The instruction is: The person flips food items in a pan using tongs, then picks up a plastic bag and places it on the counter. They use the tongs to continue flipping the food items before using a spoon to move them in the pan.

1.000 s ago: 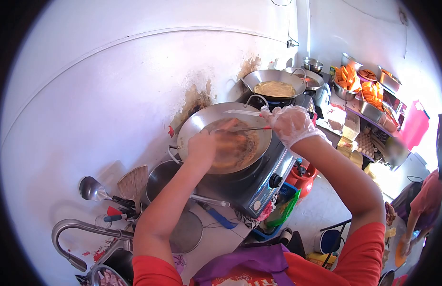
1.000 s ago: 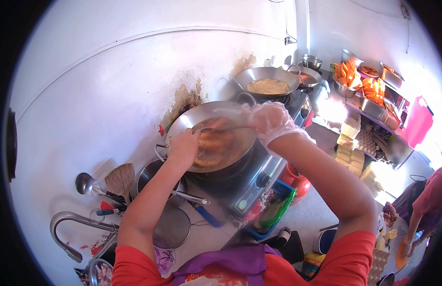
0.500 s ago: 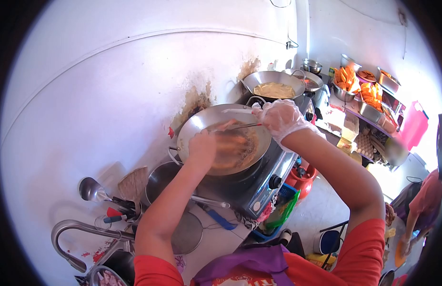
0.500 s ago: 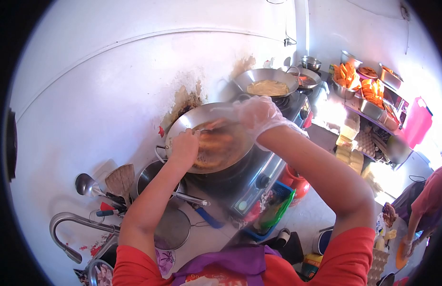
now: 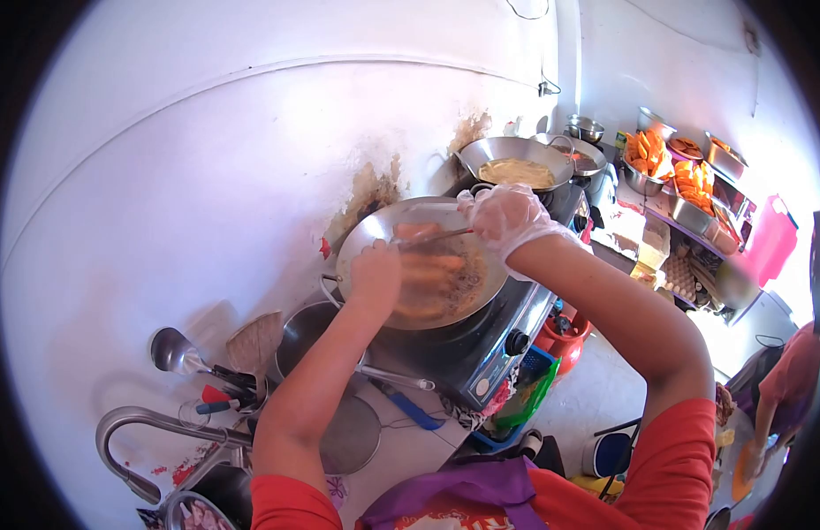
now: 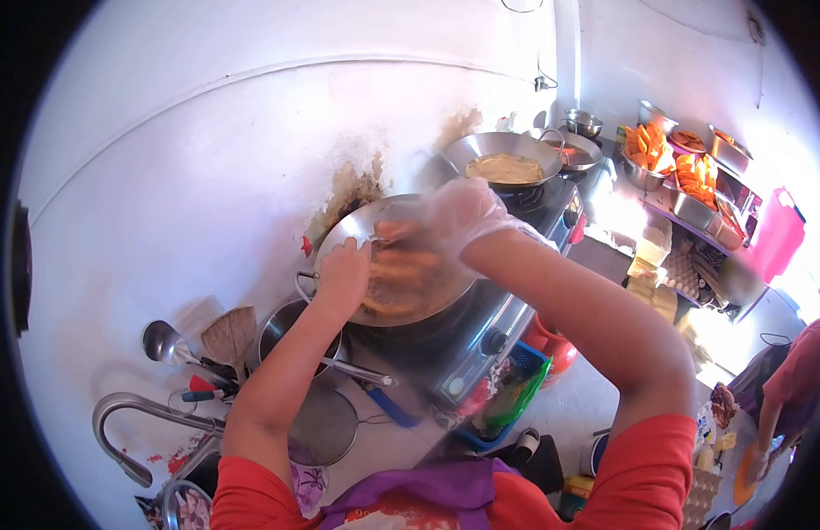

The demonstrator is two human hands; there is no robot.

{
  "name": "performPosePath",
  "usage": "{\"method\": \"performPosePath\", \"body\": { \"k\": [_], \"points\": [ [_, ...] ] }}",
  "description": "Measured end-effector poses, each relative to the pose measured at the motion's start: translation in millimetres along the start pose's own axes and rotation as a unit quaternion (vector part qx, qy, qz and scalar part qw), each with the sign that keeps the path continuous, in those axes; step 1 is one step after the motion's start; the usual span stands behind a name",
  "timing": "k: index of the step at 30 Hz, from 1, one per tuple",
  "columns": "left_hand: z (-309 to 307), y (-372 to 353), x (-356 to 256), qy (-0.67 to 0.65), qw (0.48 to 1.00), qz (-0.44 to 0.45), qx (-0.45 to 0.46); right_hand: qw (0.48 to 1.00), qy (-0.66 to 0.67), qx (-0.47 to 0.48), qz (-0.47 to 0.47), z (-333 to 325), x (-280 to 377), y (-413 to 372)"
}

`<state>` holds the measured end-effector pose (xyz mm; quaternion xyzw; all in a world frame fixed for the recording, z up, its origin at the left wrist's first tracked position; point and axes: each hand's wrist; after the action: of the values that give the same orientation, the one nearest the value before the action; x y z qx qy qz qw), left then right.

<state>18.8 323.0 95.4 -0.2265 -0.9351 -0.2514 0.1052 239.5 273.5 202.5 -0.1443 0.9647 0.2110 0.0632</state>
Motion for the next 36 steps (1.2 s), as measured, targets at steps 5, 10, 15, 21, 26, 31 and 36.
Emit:
{"method": "performPosePath", "body": {
  "k": [5, 10, 15, 21, 26, 31, 36],
  "points": [
    [6, -1, 2, 0.008, 1.000, 0.003, -0.027, 1.000, -0.024, -0.008, -0.001, -4, -3, -1],
    [4, -1, 0, 0.002, 1.000, 0.006, -0.011, 0.999, -0.036, 0.001, 0.008, 1, -8, -1],
    [-5, 2, -5, -0.019, 0.999, -0.022, 0.031, 0.999, -0.052, -0.001, 0.003, 3, -11, -2],
    [-7, 5, -7, -0.026, 0.999, -0.024, 0.033, 0.999, -0.035, -0.001, 0.026, 9, -15, 0],
    [1, 4, -7, -0.018, 0.999, -0.022, -0.018, 0.999, -0.015, -0.024, 0.021, 6, -18, -4],
    [2, 6, -8, -0.023, 0.999, -0.031, -0.010, 0.999, -0.020, -0.014, 0.034, 10, -18, -1],
    [5, 7, -10, -0.017, 0.999, -0.032, 0.001, 0.998, 0.021, -0.045, 0.042, 18, -21, -1]
  ]
}}
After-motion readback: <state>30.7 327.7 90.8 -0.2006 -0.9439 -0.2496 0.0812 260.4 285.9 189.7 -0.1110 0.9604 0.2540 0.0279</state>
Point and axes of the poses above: each hand's wrist, its own y-axis towards the middle knuckle, its own z-axis out of the palm, x = y × z, and after that the axes turned 5 degrees about z, right-handed
